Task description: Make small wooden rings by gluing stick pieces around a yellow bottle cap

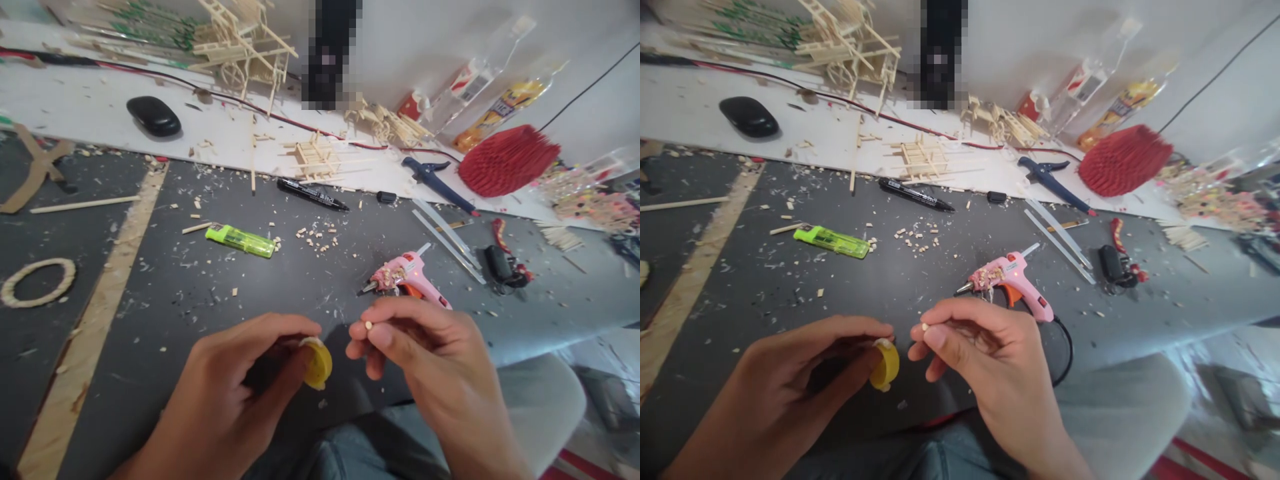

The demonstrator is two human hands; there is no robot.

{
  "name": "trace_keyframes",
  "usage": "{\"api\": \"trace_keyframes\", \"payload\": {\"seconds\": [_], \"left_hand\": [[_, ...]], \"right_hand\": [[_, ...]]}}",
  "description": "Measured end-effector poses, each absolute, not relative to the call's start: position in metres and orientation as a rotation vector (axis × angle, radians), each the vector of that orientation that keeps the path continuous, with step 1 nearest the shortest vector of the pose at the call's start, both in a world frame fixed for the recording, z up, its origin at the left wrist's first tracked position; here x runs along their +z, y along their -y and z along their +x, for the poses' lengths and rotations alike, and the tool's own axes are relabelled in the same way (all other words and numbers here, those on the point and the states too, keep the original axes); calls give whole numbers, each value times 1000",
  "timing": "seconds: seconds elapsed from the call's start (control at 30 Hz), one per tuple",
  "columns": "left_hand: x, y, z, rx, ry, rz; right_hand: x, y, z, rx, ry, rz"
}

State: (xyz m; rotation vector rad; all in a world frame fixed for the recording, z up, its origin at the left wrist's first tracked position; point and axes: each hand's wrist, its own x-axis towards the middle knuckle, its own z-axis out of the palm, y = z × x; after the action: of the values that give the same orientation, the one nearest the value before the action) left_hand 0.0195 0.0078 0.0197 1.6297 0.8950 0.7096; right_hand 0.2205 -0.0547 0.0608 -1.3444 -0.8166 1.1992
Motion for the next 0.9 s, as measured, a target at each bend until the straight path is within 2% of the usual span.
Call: {"api": "trace_keyframes", "payload": {"seconds": [0.23,0.9], "left_hand": [[22,-7,15,822,-934,1704],[24,-5,14,956,-940,1999]], "right_hand": [[59,61,209,1065,803,-1625],[52,62,203,1404,688,-1598]]}}
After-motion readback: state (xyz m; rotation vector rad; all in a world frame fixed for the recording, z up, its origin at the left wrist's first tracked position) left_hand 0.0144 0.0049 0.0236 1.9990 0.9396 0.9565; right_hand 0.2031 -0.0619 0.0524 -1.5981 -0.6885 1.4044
